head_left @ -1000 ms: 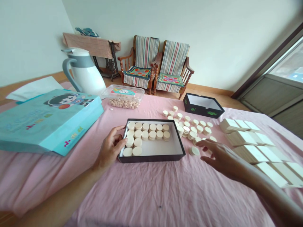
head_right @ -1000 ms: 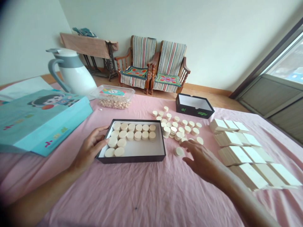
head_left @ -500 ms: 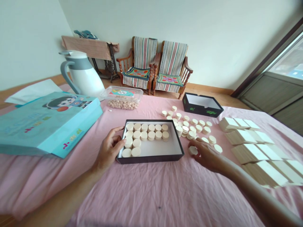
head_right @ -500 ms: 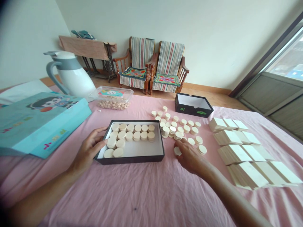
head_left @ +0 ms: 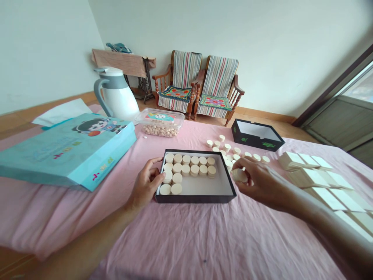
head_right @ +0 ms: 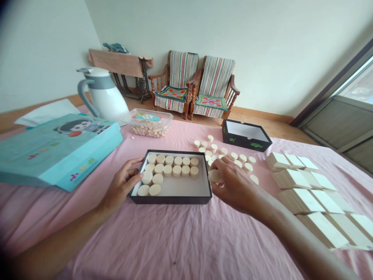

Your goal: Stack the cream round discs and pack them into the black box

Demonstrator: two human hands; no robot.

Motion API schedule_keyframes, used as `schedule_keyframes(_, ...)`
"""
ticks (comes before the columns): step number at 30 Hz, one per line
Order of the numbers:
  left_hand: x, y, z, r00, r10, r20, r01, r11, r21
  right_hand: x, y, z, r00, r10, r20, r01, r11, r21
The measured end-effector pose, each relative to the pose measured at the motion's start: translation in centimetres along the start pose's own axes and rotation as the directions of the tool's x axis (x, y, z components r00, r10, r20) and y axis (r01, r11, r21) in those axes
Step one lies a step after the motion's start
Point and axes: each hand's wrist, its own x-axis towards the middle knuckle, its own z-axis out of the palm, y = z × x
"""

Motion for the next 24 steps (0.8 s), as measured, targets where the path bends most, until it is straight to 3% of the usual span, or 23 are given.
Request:
schedule_keyframes(6, -0.1, 0.1, -0.1, 1.000, 0.004, 0.007, -0.004, 1.000, 0.030, 4.2, -6.0, 1.3, 0.957, -0.128, 0.261, 0.131, 0.991, 0.006)
schedule_keyframes(12, -0.2, 0.1, -0.2, 1.000, 0.008, 0.007, -0.009, 0.999, 0.047, 7.1, -7.0, 2.9, 0.877, -0.111, 0.467, 0.153, 0.987, -0.054)
schedule_keyframes(24, -0.3, 0.2, -0.2, 1.000, 0.012, -0.004, -0.012, 0.997, 0.080, 7.2, -8.2, 4.2, 0.890, -0.128, 0.438, 0.186, 0.978, -0.093)
